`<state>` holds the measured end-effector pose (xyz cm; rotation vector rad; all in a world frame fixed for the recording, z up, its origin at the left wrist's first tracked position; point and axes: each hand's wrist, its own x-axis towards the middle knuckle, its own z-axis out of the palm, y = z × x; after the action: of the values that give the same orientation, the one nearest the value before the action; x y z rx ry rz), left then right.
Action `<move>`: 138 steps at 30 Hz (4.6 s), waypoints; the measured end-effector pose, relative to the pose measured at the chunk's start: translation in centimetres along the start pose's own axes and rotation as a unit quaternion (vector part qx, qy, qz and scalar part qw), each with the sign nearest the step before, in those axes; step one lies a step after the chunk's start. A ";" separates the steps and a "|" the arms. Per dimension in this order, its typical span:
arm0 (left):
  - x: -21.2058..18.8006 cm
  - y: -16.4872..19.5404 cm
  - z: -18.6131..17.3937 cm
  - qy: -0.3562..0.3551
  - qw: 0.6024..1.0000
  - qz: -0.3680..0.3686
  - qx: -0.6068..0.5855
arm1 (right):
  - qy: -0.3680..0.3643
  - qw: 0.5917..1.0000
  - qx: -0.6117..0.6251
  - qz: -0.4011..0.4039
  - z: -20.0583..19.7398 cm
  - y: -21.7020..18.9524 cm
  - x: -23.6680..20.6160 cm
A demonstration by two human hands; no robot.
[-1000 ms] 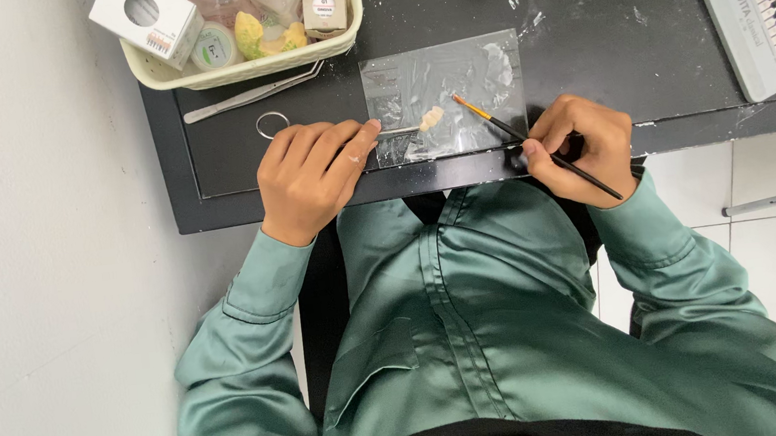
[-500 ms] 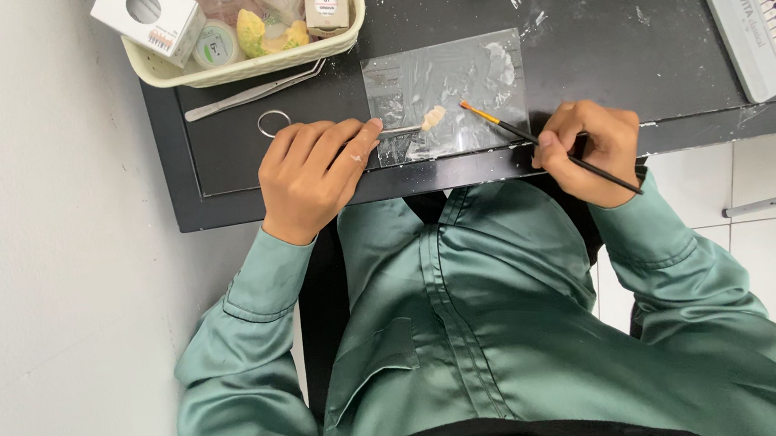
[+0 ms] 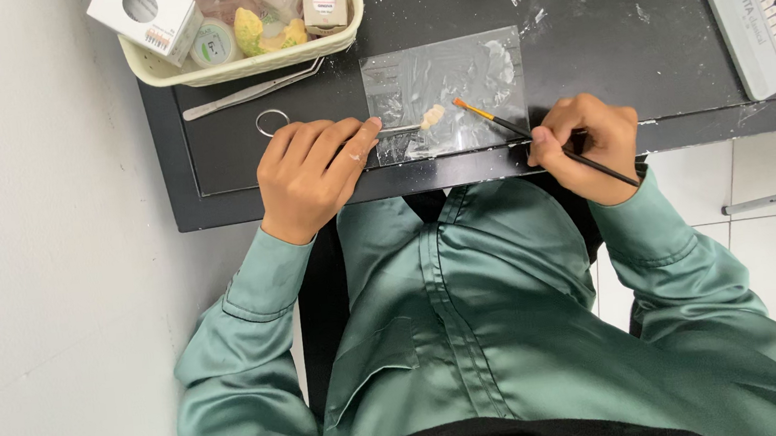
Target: The person holds a small dental prosthesis with forceps in one hand and uses a brush to apply and shape a white ceramic paste onto it over a plastic sheet on the workbench. They continue building up the material on the prosthesis, occasionally repositioning it, with a shade guide and porcelain powder jars on the bench.
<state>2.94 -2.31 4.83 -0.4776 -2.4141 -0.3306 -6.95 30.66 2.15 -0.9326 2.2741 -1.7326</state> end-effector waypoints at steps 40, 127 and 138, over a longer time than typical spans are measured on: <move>-0.1 0.0 0.1 -0.002 1.000 0.000 -0.006 | -0.025 0.994 -0.083 -0.071 -0.1 -0.1 0.6; -0.1 -0.1 0.1 0.002 1.000 -0.002 -0.007 | -0.046 0.998 -0.032 -0.016 -0.4 0.3 0.4; 0.2 -0.2 0.0 0.006 1.000 -0.005 -0.005 | 0.111 0.991 0.049 0.053 0.3 1.0 0.8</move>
<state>2.75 -2.42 4.94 -0.4679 -2.4050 -0.3486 -7.84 30.17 1.35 -0.6154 2.2952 -1.9668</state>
